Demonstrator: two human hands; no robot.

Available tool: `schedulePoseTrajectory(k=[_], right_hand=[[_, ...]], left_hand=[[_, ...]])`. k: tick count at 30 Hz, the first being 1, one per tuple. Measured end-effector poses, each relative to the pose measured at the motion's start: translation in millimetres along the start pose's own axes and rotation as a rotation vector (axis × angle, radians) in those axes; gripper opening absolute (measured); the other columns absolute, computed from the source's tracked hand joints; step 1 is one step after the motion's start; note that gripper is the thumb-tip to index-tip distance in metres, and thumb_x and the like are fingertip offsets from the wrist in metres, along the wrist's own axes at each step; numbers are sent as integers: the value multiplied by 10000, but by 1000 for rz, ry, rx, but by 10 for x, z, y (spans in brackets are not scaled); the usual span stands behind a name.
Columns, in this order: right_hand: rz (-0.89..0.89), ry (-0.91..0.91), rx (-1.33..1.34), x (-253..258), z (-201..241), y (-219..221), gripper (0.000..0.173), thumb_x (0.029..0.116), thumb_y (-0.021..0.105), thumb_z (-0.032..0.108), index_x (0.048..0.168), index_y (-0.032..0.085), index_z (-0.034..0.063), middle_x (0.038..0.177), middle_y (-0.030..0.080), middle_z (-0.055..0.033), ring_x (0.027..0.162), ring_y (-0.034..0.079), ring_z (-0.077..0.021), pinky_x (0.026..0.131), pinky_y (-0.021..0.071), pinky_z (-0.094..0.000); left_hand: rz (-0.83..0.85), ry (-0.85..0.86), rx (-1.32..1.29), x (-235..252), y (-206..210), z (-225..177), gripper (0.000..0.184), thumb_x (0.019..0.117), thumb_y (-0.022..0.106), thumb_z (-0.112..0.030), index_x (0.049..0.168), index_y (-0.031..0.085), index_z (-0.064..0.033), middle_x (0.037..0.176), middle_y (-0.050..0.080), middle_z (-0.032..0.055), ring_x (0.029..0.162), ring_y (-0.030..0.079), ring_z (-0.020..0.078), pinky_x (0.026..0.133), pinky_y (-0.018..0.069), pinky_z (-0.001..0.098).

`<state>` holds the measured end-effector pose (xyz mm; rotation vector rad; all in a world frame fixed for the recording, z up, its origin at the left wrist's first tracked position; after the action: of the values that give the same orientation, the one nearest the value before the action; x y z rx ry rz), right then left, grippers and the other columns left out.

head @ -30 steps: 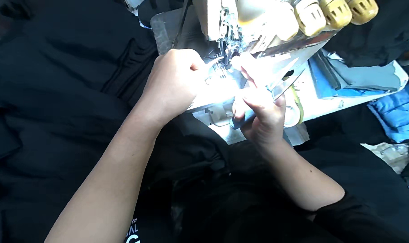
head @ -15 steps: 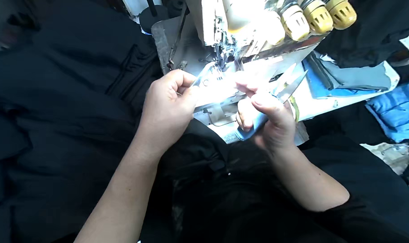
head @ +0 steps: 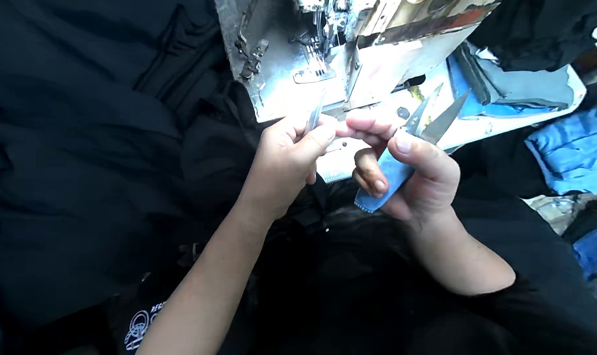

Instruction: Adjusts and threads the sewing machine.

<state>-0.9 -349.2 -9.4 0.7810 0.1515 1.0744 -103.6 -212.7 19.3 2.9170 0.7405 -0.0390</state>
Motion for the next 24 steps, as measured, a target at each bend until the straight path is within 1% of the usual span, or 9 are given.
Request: schedulePoseTrajectory(k=[4, 9, 11, 13, 17, 19, 21, 22, 24], right_hand=[[-7, -14, 18, -29, 20, 29, 254, 989, 552, 162, 1163, 644, 1, 1129, 715, -135, 510, 574, -15, 407, 441, -146], [44, 35, 3, -117, -33, -46, 323, 983, 585, 190, 1247, 665, 22, 1180, 709, -103, 538, 560, -6, 470, 476, -148], [52, 30, 15, -130, -43, -47, 307, 979, 578, 162, 1230, 674, 15, 1174, 712, -112, 532, 557, -8, 471, 477, -150], [64, 28, 18, -141, -51, -47, 284, 983, 569, 146, 1216, 676, 24, 1177, 705, -102, 532, 553, -8, 474, 484, -154], [78, 51, -37, -183, -34, -71, 267, 973, 613, 172, 1196, 698, 53, 1051, 733, -50, 530, 548, 9, 479, 478, -150], [96, -9, -242, -169, 23, -112, 231, 977, 625, 184, 1174, 702, 90, 1034, 746, -6, 548, 550, 35, 482, 468, -125], [102, -196, -611, -73, 92, -140, 198, 986, 606, 163, 1166, 672, 110, 1023, 716, 76, 622, 529, 85, 536, 447, -89], [129, -302, -775, 9, 117, -147, 201, 991, 595, 144, 1171, 654, 76, 1011, 685, 84, 680, 521, 98, 581, 444, -78], [254, -462, -1006, 198, 171, -115, 241, 999, 566, 95, 1171, 640, -58, 948, 643, -11, 765, 526, 58, 679, 452, -100]], left_hand=[[8, -57, -115, 2, 20, 56, 228, 1049, 456, -102, 982, 671, -70, 716, 597, -41, 461, 436, -28, 418, 369, 99], [17, -46, -160, 36, 68, 35, 214, 1035, 477, -89, 967, 675, -47, 733, 620, -20, 458, 441, -24, 418, 378, 101], [40, -78, -177, 61, 93, 19, 226, 1042, 481, -99, 955, 681, -40, 693, 603, -23, 451, 426, -29, 414, 364, 100], [60, -113, -195, 100, 117, -1, 241, 1038, 484, -100, 909, 679, -46, 601, 532, -39, 433, 392, -30, 401, 321, 108], [39, -121, -208, 100, 140, -24, 231, 1002, 530, -40, 798, 629, -84, 546, 504, -41, 430, 417, -22, 411, 348, 113], [10, -106, -194, 49, 119, -12, 209, 990, 539, -30, 816, 638, -91, 540, 459, -56, 422, 393, -17, 407, 341, 120], [-2, -90, -204, -20, 68, 8, 205, 977, 548, -37, 819, 665, -94, 549, 472, -62, 421, 385, -20, 399, 326, 118], [-7, -90, -214, -56, 49, 16, 209, 976, 557, -38, 809, 671, -93, 551, 481, -59, 422, 387, -20, 397, 325, 117], [-18, -88, -222, -118, 21, 16, 217, 966, 564, -39, 789, 674, -97, 553, 499, -56, 422, 393, -24, 396, 330, 115]])
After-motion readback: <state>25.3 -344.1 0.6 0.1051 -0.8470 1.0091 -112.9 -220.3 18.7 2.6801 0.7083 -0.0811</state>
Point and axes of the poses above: each hand's wrist, its own x-axis towards the middle knuckle, its own y-axis out of the palm, z = x × y, the point moved 1 cm from there along x, towards the middle knuckle
